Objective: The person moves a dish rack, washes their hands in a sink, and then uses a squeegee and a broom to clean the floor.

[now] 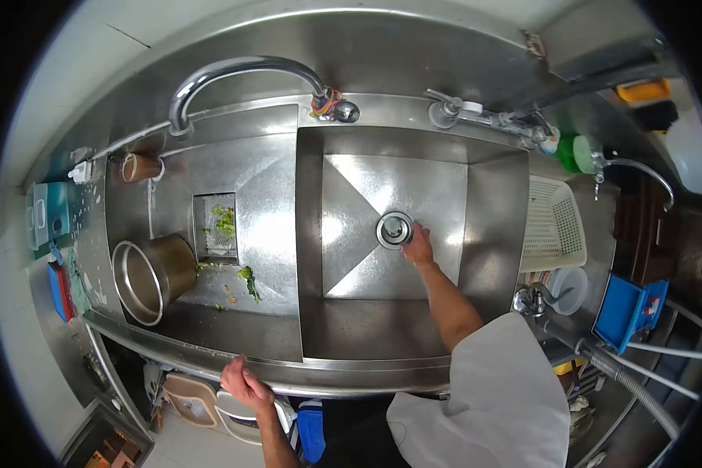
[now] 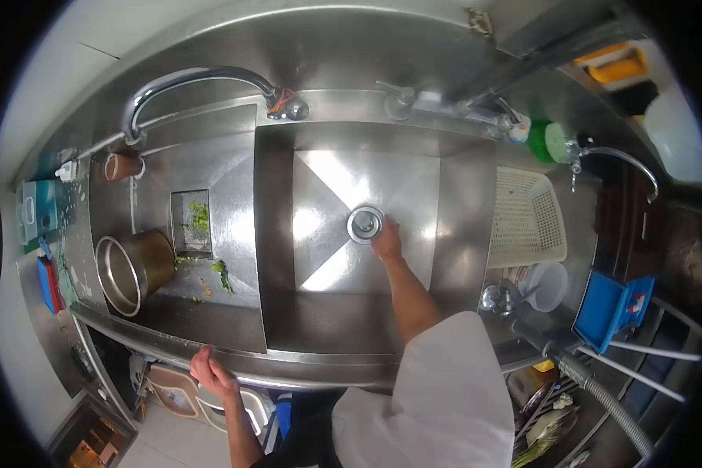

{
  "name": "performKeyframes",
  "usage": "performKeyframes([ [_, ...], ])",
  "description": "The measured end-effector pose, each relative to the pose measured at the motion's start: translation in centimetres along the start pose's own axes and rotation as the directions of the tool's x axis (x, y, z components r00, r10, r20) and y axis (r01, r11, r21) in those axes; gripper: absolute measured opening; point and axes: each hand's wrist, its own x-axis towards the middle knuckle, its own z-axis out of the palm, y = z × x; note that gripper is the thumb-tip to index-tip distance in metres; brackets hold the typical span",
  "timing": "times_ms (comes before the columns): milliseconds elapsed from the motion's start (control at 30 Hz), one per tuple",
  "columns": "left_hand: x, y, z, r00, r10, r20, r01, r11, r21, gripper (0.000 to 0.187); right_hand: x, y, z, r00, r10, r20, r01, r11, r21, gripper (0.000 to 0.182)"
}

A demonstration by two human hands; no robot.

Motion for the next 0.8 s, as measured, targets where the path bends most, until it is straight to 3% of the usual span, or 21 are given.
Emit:
performKeyframes([
  [67, 0.3, 0.0, 0.1, 1.000, -0.002, 0.020, 0.003, 1.000, -0.020, 0.028, 0.3, -0.6, 1.8, 0.994, -0.008, -0.105, 0.018, 0.995, 0.095, 0.086],
  [100, 0.5, 0.2, 0.2, 1.000, 0.002, 0.009, -0.002, 1.000, -0.019, 0.029, 0.8, -1.8, 2.4, 0.991, -0.031, -0.127, 0.044, 0.994, 0.102, 0.085],
  [200, 1.0, 0.6, 0.1, 0.998, -0.007, 0.055, 0.007, 1.000, 0.006, 0.030, 2.7, -1.8, 4.9, 0.985, -0.141, -0.098, 0.148, 0.987, 0.066, 0.065],
  [267, 0.9, 0.8, 0.0, 0.996, -0.041, 0.077, 0.040, 0.999, 0.013, 0.032, 4.4, 2.7, 9.2, 0.992, -0.061, -0.109, 0.094, 0.942, 0.322, 0.037],
  [333, 1.2, 0.9, 0.3, 0.998, -0.025, 0.056, 0.023, 0.999, 0.026, 0.036, 5.0, 5.9, 11.3, 0.996, -0.025, -0.090, 0.070, 0.839, 0.540, 0.022],
  [367, 1.1, 0.8, 0.3, 0.996, -0.041, 0.076, 0.039, 0.999, 0.023, 0.035, 3.1, 3.3, 7.8, 0.968, -0.172, -0.184, 0.216, 0.944, 0.250, 0.015],
  [400, 1.1, 0.8, 0.4, 0.996, -0.049, 0.071, 0.047, 0.999, 0.024, 0.035, 2.2, 1.9, 6.0, 0.912, -0.339, -0.228, 0.332, 0.941, -0.070, 0.010],
  [467, 1.2, 0.7, 0.4, 0.997, -0.026, 0.076, 0.025, 1.000, 0.011, 0.036, 2.4, 0.8, 6.2, 0.944, -0.270, -0.192, 0.267, 0.963, -0.041, 0.011],
  [533, 1.2, 0.6, 0.2, 0.996, -0.031, 0.086, 0.029, 0.999, 0.026, 0.037, 1.5, -0.3, 6.1, 0.948, -0.172, -0.267, 0.178, 0.984, 0.001, 0.014],
  [667, 1.2, 0.4, 0.6, 0.997, -0.036, 0.072, 0.035, 0.999, 0.012, 0.038, 1.4, -1.5, 5.6, 0.931, -0.194, -0.310, 0.177, 0.981, -0.084, 0.019],
  [733, 1.1, 0.3, 0.5, 0.997, -0.036, 0.074, 0.035, 0.999, 0.017, 0.038, 2.0, -1.6, 5.2, 0.985, -0.164, -0.054, 0.144, 0.952, -0.269, 0.015],
  [767, 1.2, 0.2, 0.6, 0.997, -0.022, 0.075, 0.021, 1.000, 0.019, 0.039, 2.5, -1.9, 5.4, 0.985, -0.164, -0.049, 0.145, 0.952, -0.269, 0.015],
  [800, 1.3, 0.1, 0.6, 0.997, -0.012, 0.077, 0.010, 1.000, 0.022, 0.039, 2.9, -2.2, 5.5, 0.979, -0.199, 0.036, 0.198, 0.902, -0.384, 0.017],
])
